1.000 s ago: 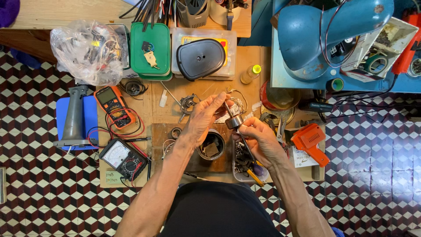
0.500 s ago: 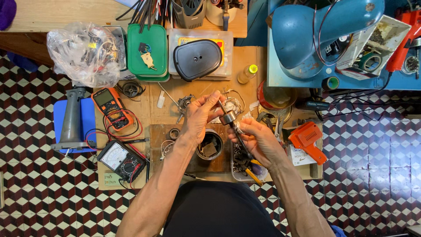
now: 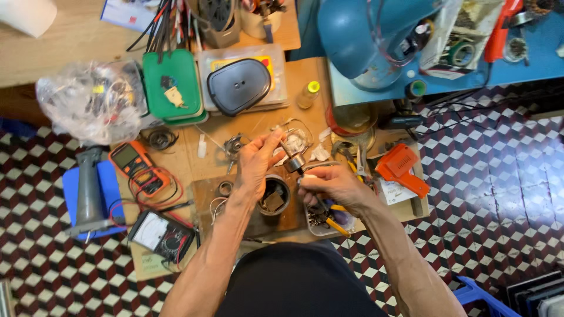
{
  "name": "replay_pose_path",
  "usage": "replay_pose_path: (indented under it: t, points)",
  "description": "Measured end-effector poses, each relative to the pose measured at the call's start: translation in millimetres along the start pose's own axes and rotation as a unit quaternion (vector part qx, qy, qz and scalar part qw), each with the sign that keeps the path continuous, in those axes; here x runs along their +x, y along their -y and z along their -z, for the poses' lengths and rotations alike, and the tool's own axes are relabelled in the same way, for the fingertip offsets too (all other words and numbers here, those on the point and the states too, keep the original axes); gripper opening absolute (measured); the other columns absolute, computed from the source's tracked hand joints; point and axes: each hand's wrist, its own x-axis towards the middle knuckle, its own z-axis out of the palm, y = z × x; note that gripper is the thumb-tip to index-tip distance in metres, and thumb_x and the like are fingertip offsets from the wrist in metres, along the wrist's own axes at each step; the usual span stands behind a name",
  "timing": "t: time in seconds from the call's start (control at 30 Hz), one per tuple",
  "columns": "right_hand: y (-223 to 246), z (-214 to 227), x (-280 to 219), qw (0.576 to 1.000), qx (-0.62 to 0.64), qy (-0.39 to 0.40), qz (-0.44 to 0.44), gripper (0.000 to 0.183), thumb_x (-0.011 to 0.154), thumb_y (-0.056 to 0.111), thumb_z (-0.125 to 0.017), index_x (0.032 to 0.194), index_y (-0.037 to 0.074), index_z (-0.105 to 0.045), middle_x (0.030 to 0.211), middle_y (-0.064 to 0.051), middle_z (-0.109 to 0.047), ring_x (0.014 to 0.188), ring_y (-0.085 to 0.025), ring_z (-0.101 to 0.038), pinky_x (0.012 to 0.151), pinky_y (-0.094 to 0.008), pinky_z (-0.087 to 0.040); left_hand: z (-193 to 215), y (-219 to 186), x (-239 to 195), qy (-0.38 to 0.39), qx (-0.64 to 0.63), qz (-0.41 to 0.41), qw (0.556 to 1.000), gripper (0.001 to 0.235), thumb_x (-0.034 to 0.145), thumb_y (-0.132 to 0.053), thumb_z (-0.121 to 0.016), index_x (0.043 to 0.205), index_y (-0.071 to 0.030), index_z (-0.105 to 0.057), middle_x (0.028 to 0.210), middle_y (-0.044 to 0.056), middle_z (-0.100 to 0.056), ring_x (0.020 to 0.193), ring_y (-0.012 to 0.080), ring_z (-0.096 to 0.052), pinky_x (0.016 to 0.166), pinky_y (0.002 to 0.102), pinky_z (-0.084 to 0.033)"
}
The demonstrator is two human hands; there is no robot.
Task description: The person disassembles a small electric motor, removes the rotor, and cleans the shaft and commutator with a cloth. The person then reassembles the motor components and rotates the shaft to check movement.
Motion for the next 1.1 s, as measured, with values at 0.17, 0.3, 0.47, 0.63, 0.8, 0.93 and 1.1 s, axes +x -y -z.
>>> replay_pose_path:
  t: [0.17, 0.3, 0.47, 0.63, 0.8, 0.93, 1.1]
  points:
    - [-18, 11, -14, 0.992, 0.121, 0.02, -0.002, 0.016, 0.096, 0.019, -0.07, 0.1, 0.003, -0.072, 0.089, -0.007, -0.075, 0.071, -0.011, -0.07, 0.062, -0.022, -0.051, -13, 7, -6, 0.105, -0.057, 0.014, 0.993, 0.03, 0.1, -0.025, -0.065, 0.114, 0.001, -0.067, 0.11, 0.008, -0.07, 0.101, 0.0158, -0.067, 0.095, 0.038, -0.059]
    - [-49, 7, -17, 0.978, 0.198, 0.027, 0.066, 0.017, 0.099, 0.015, -0.07, 0.104, -0.002, -0.069, 0.093, -0.012, -0.074, 0.077, -0.016, -0.073, 0.067, -0.027, -0.057, -19, 25, 4, 0.096, -0.019, 0.038, 0.994, 0.027, 0.099, -0.026, -0.063, 0.112, -0.002, -0.064, 0.111, 0.007, -0.071, 0.102, 0.0157, -0.067, 0.092, 0.037, -0.058]
    - [-76, 15, -25, 0.988, 0.001, -0.108, 0.107, 0.028, 0.101, 0.016, -0.065, 0.102, -0.012, -0.068, 0.091, -0.021, -0.074, 0.076, -0.023, -0.072, 0.065, -0.032, -0.057, -20, 57, 29, 0.068, 0.053, 0.055, 0.995, 0.025, 0.105, -0.023, -0.067, 0.113, 0.0, -0.063, 0.112, 0.013, -0.071, 0.099, 0.0211, -0.063, 0.089, 0.038, -0.05]
    - [-86, 17, -34, 0.967, 0.212, 0.001, 0.139, 0.026, 0.104, 0.02, -0.065, 0.113, -0.005, -0.064, 0.1, -0.014, -0.074, 0.085, -0.019, -0.075, 0.076, -0.03, -0.061, -12, 61, 48, 0.128, 0.061, 0.137, 0.98, 0.031, 0.105, -0.026, -0.056, 0.123, -0.001, -0.062, 0.124, 0.014, -0.07, 0.117, 0.0243, -0.064, 0.099, 0.047, -0.049]
    - [-80, 21, -42, 0.971, 0.199, 0.026, 0.128, 0.027, 0.109, 0.02, -0.068, 0.124, -0.002, -0.068, 0.101, -0.005, -0.073, 0.085, -0.007, -0.067, 0.075, -0.021, -0.053, 3, 50, 61, 0.246, 0.009, 0.129, 0.961, 0.04, 0.105, -0.02, -0.043, 0.135, 0.001, -0.058, 0.14, 0.018, -0.061, 0.132, 0.0297, -0.056, 0.109, 0.054, -0.046]
    - [-75, 14, -48, 0.957, 0.262, 0.067, 0.103, 0.027, 0.106, 0.023, -0.072, 0.118, -0.002, -0.067, 0.096, -0.004, -0.073, 0.08, -0.006, -0.067, 0.069, -0.02, -0.054, 12, 55, 69, 0.264, -0.013, 0.133, 0.955, 0.041, 0.107, -0.021, -0.042, 0.133, 0.006, -0.058, 0.141, 0.023, -0.059, 0.133, 0.0342, -0.055, 0.111, 0.055, -0.043]
    - [-76, 16, -52, 0.951, 0.284, 0.067, 0.102, 0.028, 0.103, 0.023, -0.074, 0.12, 0.001, -0.069, 0.095, -0.004, -0.073, 0.08, -0.006, -0.068, 0.069, -0.019, -0.055, 22, 72, 67, 0.296, -0.054, 0.066, 0.951, 0.038, 0.108, -0.018, -0.047, 0.128, 0.01, -0.062, 0.133, 0.027, -0.064, 0.127, 0.0392, -0.06, 0.108, 0.06, -0.046]
